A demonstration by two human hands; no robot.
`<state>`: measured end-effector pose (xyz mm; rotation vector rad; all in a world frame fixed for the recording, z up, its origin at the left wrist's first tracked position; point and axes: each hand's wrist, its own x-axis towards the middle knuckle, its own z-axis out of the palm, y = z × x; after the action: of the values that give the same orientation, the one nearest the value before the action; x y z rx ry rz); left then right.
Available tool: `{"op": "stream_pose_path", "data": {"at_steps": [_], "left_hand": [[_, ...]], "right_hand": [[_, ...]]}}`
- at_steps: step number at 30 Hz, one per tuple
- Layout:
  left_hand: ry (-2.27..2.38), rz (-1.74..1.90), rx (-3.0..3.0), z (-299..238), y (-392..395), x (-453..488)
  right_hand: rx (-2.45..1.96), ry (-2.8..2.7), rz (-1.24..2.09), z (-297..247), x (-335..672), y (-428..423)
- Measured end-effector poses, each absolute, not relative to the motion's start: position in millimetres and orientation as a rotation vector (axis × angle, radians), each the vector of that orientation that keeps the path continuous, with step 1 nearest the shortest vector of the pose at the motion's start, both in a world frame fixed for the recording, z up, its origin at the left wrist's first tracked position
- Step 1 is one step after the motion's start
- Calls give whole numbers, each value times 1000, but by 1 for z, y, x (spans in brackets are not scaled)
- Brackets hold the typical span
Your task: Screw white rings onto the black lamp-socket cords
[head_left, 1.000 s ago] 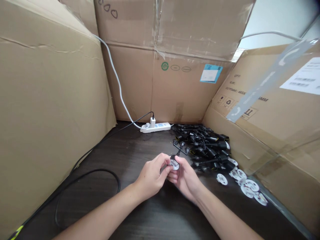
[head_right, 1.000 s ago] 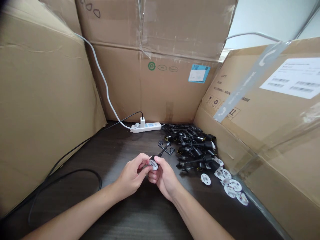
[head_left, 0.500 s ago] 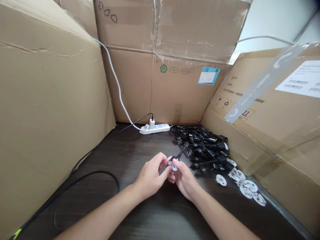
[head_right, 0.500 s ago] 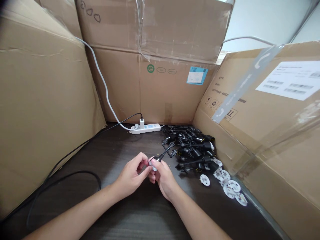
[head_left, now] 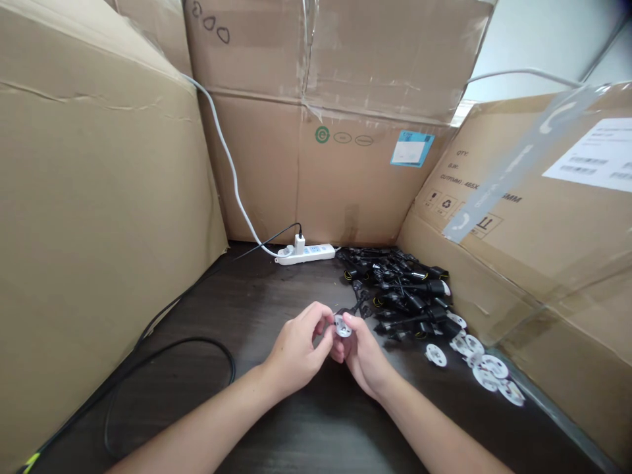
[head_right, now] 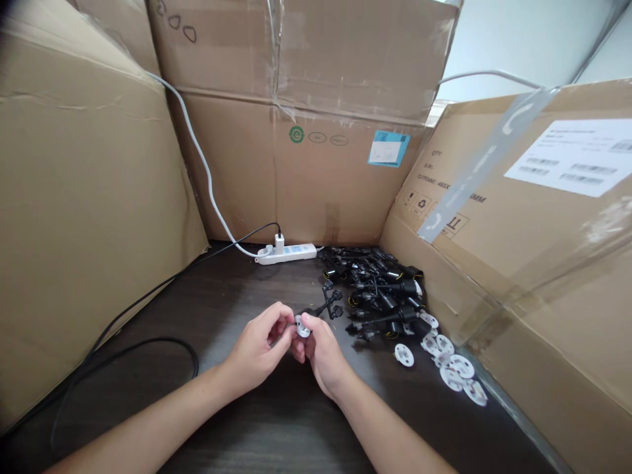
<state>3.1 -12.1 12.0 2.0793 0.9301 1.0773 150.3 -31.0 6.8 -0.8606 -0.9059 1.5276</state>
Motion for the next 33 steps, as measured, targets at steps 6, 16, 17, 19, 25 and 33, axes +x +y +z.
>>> {"op": "stream_pose_path", "data": {"at_steps": [6, 16, 17, 19, 25, 33], "left_hand": [[866, 1106, 2027, 13, -15, 4], [808, 1092, 1757, 10, -10, 7], [799, 1095, 1709, 9, -10, 8], [761, 1095, 1597, 10, -10, 10], [683, 1126, 1354, 20, -10, 11], [791, 927, 1131, 16, -1, 12]], "right_hand": [[-802, -806, 1598, 13, 146, -34], [-791, -807, 1576, 10, 146, -34], [-803, -835, 1553, 9, 147, -34], [-828, -927, 1481, 6, 148, -33], [-1049, -1268, 1079, 6, 151, -31], [-1182, -1457, 783, 6, 158, -28]]}}
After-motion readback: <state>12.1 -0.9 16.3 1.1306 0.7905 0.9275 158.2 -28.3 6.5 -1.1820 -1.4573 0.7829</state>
